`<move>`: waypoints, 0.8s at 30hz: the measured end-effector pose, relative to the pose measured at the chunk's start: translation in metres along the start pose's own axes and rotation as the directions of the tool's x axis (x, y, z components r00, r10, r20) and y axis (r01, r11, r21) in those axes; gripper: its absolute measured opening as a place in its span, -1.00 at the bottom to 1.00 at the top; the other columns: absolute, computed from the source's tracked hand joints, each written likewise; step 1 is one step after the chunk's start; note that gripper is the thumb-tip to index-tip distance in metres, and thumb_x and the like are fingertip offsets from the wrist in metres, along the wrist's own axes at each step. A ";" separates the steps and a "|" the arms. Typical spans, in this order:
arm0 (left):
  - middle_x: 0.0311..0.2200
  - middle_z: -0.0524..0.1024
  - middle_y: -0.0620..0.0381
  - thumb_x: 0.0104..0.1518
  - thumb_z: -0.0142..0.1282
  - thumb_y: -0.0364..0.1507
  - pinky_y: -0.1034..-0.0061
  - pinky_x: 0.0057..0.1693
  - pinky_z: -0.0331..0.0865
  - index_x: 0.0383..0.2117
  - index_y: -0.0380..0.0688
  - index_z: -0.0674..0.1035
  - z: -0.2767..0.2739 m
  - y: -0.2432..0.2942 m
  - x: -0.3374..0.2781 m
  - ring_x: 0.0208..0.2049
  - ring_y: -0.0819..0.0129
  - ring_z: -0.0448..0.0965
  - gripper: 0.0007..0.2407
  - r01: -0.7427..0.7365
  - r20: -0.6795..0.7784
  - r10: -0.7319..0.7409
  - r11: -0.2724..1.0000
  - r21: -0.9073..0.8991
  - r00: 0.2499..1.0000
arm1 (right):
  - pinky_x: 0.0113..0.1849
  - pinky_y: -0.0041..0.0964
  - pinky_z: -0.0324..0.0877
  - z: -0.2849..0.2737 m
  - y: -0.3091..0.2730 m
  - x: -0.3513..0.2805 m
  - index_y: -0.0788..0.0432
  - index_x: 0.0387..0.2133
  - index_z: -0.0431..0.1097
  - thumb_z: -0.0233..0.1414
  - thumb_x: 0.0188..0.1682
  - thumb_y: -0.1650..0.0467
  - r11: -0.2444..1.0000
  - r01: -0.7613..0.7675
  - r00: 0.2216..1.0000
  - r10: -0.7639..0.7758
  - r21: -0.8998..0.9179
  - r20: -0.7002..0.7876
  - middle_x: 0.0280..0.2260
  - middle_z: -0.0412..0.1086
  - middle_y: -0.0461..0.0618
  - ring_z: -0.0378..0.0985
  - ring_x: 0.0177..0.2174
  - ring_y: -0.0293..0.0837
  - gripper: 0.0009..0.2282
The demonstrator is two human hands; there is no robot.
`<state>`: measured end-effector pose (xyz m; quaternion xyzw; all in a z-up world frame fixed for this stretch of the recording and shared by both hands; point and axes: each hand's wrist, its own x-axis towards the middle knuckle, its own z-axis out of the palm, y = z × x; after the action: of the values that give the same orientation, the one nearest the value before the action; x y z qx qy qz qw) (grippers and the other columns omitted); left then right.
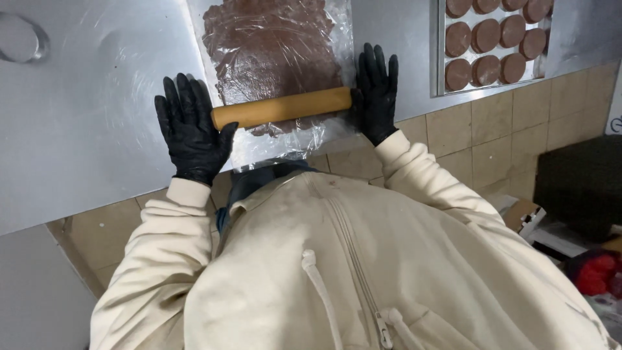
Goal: Rolling out dough with a rolling pin and cutting out circular shapes using a cutter.
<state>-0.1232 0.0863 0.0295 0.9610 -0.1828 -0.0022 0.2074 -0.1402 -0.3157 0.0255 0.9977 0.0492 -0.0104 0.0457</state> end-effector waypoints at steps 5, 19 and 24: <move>0.51 0.03 -0.22 0.34 0.17 -0.05 -0.17 0.51 -0.28 0.51 -0.28 0.15 0.015 0.006 -0.032 0.53 -0.20 -0.13 -0.25 0.032 -0.019 -0.032 0.998 0.046 0.999 | 0.37 0.24 -0.39 -0.014 -0.010 -0.031 0.41 0.41 0.02 0.05 0.04 0.31 0.959 0.023 0.996 0.003 0.283 -0.093 0.44 -0.08 0.30 -0.22 0.43 0.23 -0.32; 0.50 0.13 -0.17 0.40 0.16 -0.11 -0.21 0.51 -0.29 0.49 -0.26 0.24 -0.001 -0.005 -0.002 0.55 -0.04 -0.04 -0.34 -0.014 -0.093 0.025 0.993 0.114 0.995 | 0.36 0.35 -0.49 -0.028 -0.002 0.002 0.30 0.41 0.09 0.06 0.13 0.29 0.975 0.050 0.986 -0.013 0.217 -0.167 0.45 -0.06 0.25 -0.20 0.45 0.21 -0.39; 0.46 0.18 -0.11 0.37 0.17 -0.12 -0.22 0.50 -0.26 0.46 -0.22 0.29 0.011 -0.026 0.033 0.53 -0.03 0.00 -0.37 -0.027 -0.109 0.035 0.997 0.075 0.993 | 0.40 0.32 -0.41 0.002 0.001 0.033 0.28 0.42 0.12 0.10 0.12 0.35 0.982 0.129 0.974 -0.100 0.137 -0.204 0.46 -0.05 0.24 -0.22 0.47 0.17 -0.41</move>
<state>-0.0842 0.0926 0.0110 0.9637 -0.1859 0.0610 0.1818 -0.1076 -0.3133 0.0226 0.9899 0.1102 0.0816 -0.0351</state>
